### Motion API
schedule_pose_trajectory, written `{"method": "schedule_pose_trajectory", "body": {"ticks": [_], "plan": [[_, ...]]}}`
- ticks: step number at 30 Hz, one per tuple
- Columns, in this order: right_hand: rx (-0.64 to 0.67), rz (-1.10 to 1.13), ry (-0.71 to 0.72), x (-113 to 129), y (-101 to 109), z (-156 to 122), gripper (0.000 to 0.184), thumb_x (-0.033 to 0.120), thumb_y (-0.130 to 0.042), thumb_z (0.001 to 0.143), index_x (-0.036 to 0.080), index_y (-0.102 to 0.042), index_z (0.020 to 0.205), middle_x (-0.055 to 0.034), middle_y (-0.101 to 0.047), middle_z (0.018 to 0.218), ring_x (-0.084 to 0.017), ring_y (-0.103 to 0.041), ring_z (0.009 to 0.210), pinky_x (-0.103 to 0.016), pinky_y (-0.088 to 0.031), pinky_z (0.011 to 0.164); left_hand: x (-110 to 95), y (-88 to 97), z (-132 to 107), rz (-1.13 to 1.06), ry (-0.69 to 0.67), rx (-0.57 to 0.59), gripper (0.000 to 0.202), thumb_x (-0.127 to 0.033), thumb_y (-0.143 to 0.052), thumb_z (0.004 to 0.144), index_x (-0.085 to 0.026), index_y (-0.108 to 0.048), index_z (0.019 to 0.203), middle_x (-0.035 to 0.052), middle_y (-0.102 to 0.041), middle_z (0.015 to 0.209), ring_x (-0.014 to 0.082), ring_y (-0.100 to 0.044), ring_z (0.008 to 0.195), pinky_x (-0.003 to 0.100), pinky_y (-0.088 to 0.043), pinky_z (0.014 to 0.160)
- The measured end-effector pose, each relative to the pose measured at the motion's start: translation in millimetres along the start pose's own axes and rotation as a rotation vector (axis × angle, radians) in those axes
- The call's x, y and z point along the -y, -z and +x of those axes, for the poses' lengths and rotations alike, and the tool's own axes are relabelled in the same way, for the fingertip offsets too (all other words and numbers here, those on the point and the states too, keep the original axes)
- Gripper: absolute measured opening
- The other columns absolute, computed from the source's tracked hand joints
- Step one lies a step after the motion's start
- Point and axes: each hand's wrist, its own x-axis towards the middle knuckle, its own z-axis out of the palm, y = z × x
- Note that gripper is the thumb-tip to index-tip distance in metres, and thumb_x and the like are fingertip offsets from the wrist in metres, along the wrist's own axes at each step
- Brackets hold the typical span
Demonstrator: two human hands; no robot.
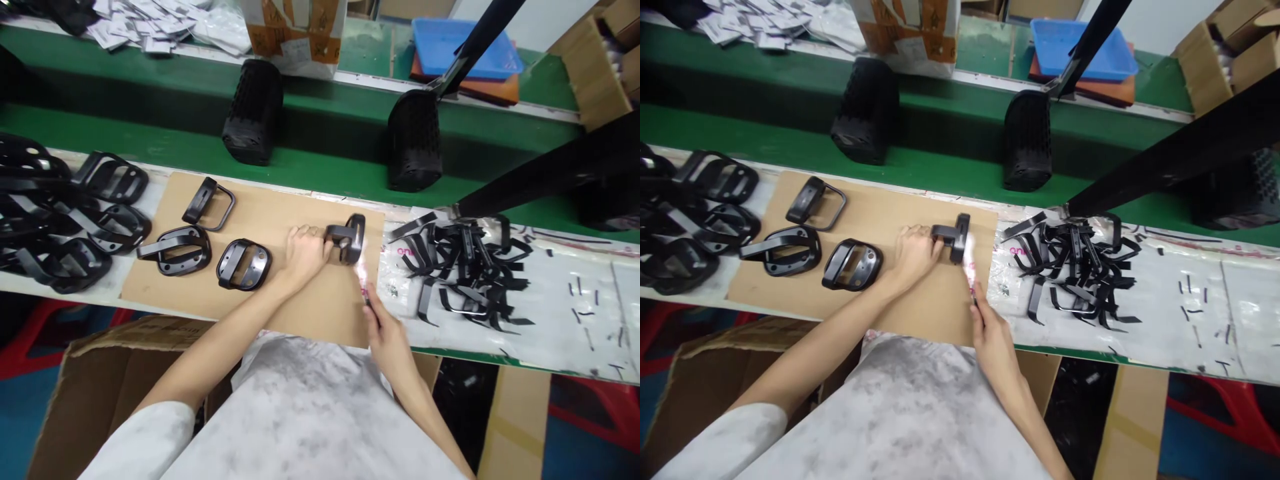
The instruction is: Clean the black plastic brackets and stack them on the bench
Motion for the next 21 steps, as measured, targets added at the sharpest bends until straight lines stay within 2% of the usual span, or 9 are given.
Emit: {"method": "schedule_pose_trajectory", "body": {"ticks": [2,3,7,9,11,13,15,18,21], "plan": [[0.122,-0.07,-0.025,1.6,6.8,8.9,0.055,0.043,-0.045,0.107,0.027,-0.046,0.159,-0.0104,-0.07,0.14,-0.028,-0.072,0.119,-0.038,-0.061,0.093,-0.1,1.3,0.6,-0.003,0.011,0.013,0.028,-0.026,-0.05,0.097,-0.011,-0.074,0.098,0.0181,-0.077,0.097,0.0328,-0.068,0.1,0.044,-0.043,0.094],[0.13,-0.069,-0.044,1.8,11.1,11.7,0.054,0.044,-0.045,0.107,0.026,-0.047,0.159,-0.0099,-0.068,0.144,-0.029,-0.07,0.124,-0.04,-0.06,0.096,0.2,2.0,1.2,-0.004,0.015,0.02,0.028,-0.026,-0.05,0.097,-0.012,-0.074,0.098,0.0182,-0.077,0.097,0.0329,-0.068,0.1,0.044,-0.043,0.094],[-0.017,-0.036,-0.08,-2.3,24.4,8.3,0.058,0.043,-0.045,0.107,0.022,-0.041,0.161,-0.0107,-0.067,0.145,-0.028,-0.071,0.123,-0.04,-0.059,0.1,3.8,5.0,4.0,-0.077,0.033,0.046,0.032,-0.029,-0.049,0.098,-0.013,-0.074,0.087,0.0179,-0.077,0.092,0.0325,-0.07,0.099,0.045,-0.046,0.095],[-0.072,-0.038,-0.083,-5.4,26.6,2.4,0.058,0.041,-0.047,0.107,0.022,-0.04,0.162,-0.0102,-0.07,0.141,-0.026,-0.075,0.113,-0.038,-0.061,0.095,4.5,8.0,3.5,-0.258,0.065,0.049,0.036,-0.031,-0.049,0.099,-0.015,-0.073,0.078,0.0153,-0.076,0.086,0.0295,-0.071,0.092,0.043,-0.049,0.093],[-0.075,-0.044,-0.065,-7.9,26.2,-1.9,0.056,0.039,-0.049,0.106,0.024,-0.043,0.16,-0.0099,-0.069,0.142,-0.025,-0.077,0.105,-0.038,-0.063,0.091,2.7,13.6,0.1,-0.552,0.134,-0.016,0.038,-0.035,-0.048,0.101,-0.017,-0.072,0.077,0.0108,-0.076,0.081,0.0253,-0.071,0.084,0.04,-0.053,0.087],[-0.051,-0.04,-0.027,-9.9,23.6,-3.2,0.054,0.039,-0.051,0.106,0.025,-0.048,0.158,-0.0107,-0.066,0.146,-0.027,-0.076,0.108,-0.042,-0.064,0.091,-1.1,22.6,-6.3,-0.827,0.224,-0.132,0.035,-0.042,-0.053,0.1,-0.018,-0.073,0.084,0.007,-0.075,0.079,0.0231,-0.071,0.08,0.037,-0.056,0.082],[-0.028,-0.03,0.004,-11.9,19.8,-2.0,0.052,0.038,-0.052,0.105,0.025,-0.052,0.155,-0.012,-0.063,0.149,-0.03,-0.073,0.117,-0.047,-0.063,0.095,-4.8,34.5,-14.8,-0.964,0.273,-0.201,0.031,-0.048,-0.064,0.094,-0.018,-0.074,0.09,0.0058,-0.074,0.078,0.024,-0.071,0.081,0.037,-0.058,0.08],[0.013,-0.023,0.03,-14.1,14.3,2.0,0.05,0.037,-0.052,0.106,0.024,-0.054,0.154,-0.0121,-0.063,0.149,-0.031,-0.066,0.129,-0.048,-0.058,0.104,-6.9,52.9,-27.8,-0.974,0.241,-0.164,0.03,-0.049,-0.073,0.088,-0.02,-0.075,0.095,0.0072,-0.074,0.08,0.0278,-0.072,0.091,0.041,-0.059,0.084],[0.061,-0.051,0.046,-12.9,12.2,7.1,0.047,0.035,-0.051,0.106,0.024,-0.056,0.152,-0.012,-0.068,0.141,-0.029,-0.066,0.127,-0.043,-0.056,0.104,-7.4,65.5,-36.5,-0.932,0.217,-0.107,0.029,-0.049,-0.069,0.091,-0.022,-0.076,0.098,0.0083,-0.074,0.082,0.0298,-0.072,0.098,0.045,-0.059,0.088]]}}
